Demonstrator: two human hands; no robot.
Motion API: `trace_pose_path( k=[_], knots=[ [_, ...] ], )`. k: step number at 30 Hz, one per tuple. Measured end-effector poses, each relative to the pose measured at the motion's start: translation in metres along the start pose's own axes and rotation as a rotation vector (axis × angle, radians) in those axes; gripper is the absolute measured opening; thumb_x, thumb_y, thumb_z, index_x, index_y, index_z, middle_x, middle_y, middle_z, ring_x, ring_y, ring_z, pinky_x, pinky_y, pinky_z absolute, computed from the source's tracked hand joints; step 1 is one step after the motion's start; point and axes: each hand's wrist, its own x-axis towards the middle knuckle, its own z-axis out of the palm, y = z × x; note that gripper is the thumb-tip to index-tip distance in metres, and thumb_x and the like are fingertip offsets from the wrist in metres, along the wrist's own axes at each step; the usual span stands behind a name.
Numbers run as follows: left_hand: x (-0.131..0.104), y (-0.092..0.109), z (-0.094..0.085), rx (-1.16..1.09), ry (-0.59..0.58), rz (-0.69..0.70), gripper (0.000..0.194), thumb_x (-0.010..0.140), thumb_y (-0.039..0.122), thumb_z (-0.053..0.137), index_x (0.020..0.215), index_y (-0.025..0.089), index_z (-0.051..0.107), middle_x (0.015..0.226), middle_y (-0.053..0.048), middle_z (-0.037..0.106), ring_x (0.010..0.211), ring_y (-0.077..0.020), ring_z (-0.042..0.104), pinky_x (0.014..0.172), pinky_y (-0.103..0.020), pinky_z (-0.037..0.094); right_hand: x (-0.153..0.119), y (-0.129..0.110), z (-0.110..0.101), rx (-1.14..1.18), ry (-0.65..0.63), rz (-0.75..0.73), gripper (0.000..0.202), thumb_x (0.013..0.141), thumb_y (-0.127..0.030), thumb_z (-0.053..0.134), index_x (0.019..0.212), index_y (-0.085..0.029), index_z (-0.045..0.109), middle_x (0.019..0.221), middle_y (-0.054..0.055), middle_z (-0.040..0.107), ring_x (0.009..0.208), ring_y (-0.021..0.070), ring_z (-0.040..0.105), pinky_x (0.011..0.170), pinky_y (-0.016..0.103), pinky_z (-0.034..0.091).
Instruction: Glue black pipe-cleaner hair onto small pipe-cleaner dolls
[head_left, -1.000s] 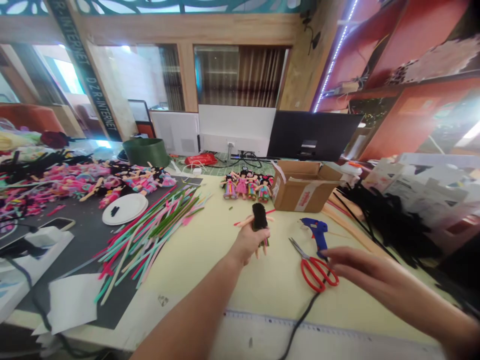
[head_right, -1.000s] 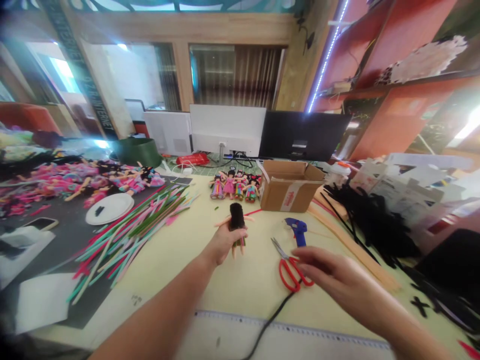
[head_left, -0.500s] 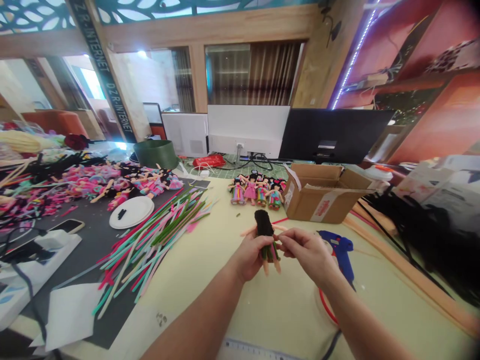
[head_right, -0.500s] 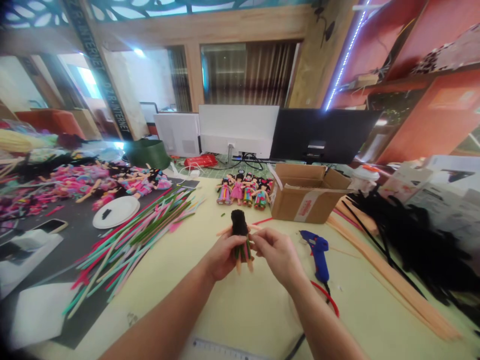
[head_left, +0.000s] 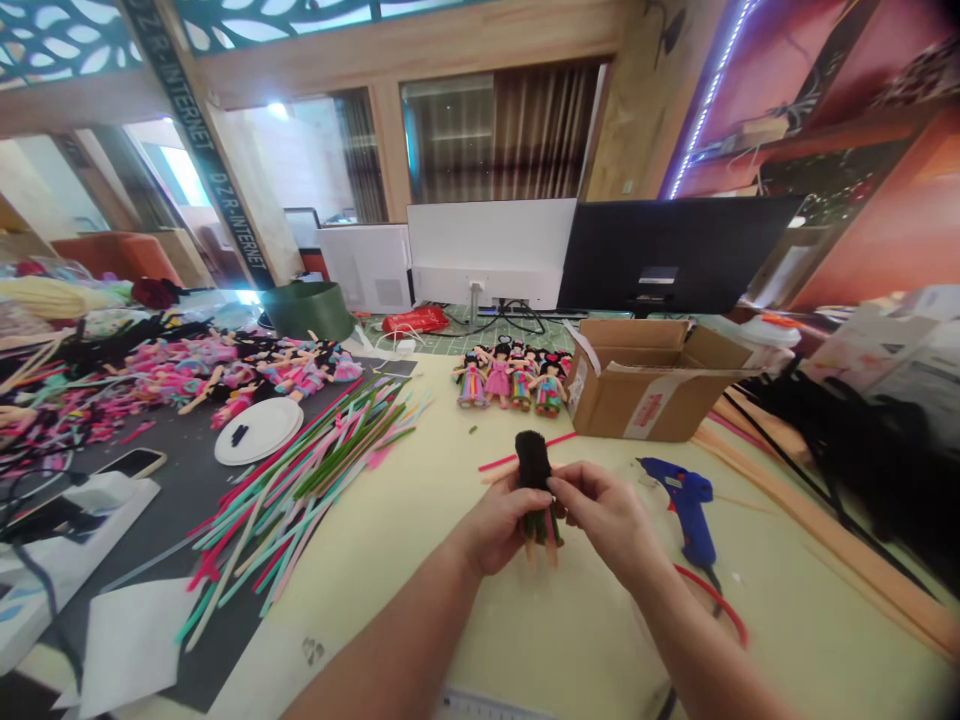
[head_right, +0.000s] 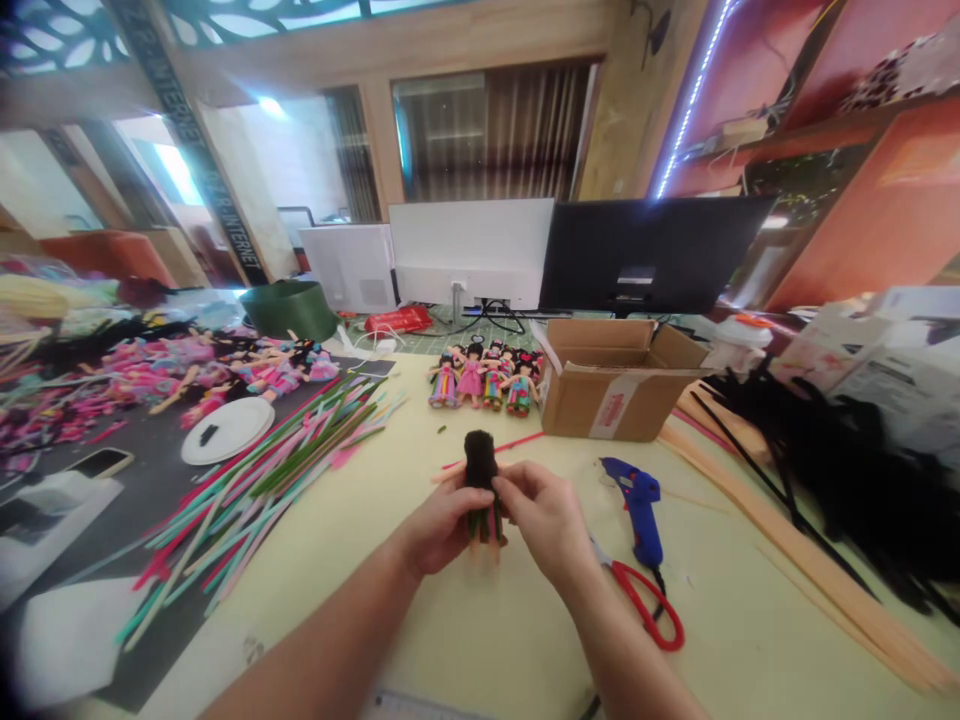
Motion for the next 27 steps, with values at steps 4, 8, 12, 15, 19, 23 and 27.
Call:
trace_pose_path(
  k=[4,8,12,15,19,23,27],
  knots=[
    [0.001,-0.003,0.000,0.037,0.015,0.017,0.043,0.075,0.033,0.070,0.111,0.013,0.057,0.084,-0.007,0.062,0.071,-0.0165,0.062,0.053,-0.025,0.052,-0.001,0.001,-0.002,-0.031,-0.009,0.003,0.021,0.075,-0.037,0.063,0.075,-0.016,0.065,0.055,-0.002,0.060,0.052,0.0115,0.053,0.050,0.023,0.043],
    [0.003,-0.007,0.000,0.034,0.062,0.012,0.045,0.076,0.039,0.069,0.111,0.013,0.056,0.079,-0.005,0.060,0.068,-0.0170,0.063,0.050,-0.025,0.053,-0.002,0.001,-0.002,0.000,-0.038,0.014,0.022,0.074,-0.038,0.065,0.078,-0.015,0.065,0.057,-0.002,0.062,0.052,0.0118,0.056,0.050,0.023,0.045],
    [0.004,-0.009,0.000,0.016,0.096,-0.006,0.046,0.075,0.042,0.071,0.108,0.014,0.056,0.080,-0.006,0.063,0.064,-0.0168,0.064,0.049,-0.027,0.053,-0.004,0.001,-0.001,0.100,-0.056,0.024,0.024,0.073,-0.040,0.066,0.081,-0.017,0.063,0.063,-0.001,0.065,0.057,0.0143,0.062,0.054,0.025,0.051],
    [0.004,-0.010,0.000,0.006,0.086,-0.018,0.046,0.075,0.042,0.071,0.109,0.015,0.056,0.080,-0.005,0.063,0.065,-0.0175,0.065,0.049,-0.027,0.053,-0.006,0.001,-0.001,0.032,-0.025,-0.004,0.020,0.075,-0.038,0.064,0.080,-0.019,0.062,0.061,-0.001,0.064,0.056,0.0151,0.062,0.053,0.026,0.051],
    [0.003,-0.011,0.000,-0.001,0.095,-0.018,0.045,0.075,0.043,0.071,0.107,0.015,0.058,0.082,-0.007,0.065,0.067,-0.0176,0.065,0.052,-0.028,0.054,-0.008,0.002,-0.003,-0.174,0.031,-0.054,0.015,0.078,-0.034,0.060,0.080,-0.020,0.063,0.059,-0.001,0.062,0.055,0.0150,0.059,0.050,0.026,0.047],
    [0.002,-0.011,0.003,-0.016,0.096,-0.028,0.045,0.077,0.044,0.069,0.110,0.015,0.057,0.089,-0.009,0.068,0.068,-0.0180,0.066,0.052,-0.028,0.054,-0.008,0.003,-0.004,-0.139,0.004,-0.062,0.016,0.080,-0.034,0.059,0.083,-0.019,0.064,0.062,0.000,0.064,0.055,0.0152,0.059,0.051,0.026,0.049],
    [0.001,-0.011,0.004,-0.011,0.088,-0.032,0.046,0.078,0.044,0.069,0.111,0.014,0.056,0.092,-0.011,0.069,0.067,-0.0183,0.067,0.051,-0.027,0.054,-0.010,0.001,-0.004,-0.048,-0.025,-0.040,0.015,0.080,-0.032,0.059,0.084,-0.019,0.064,0.063,0.000,0.064,0.056,0.0151,0.060,0.051,0.026,0.051]
  ],
)
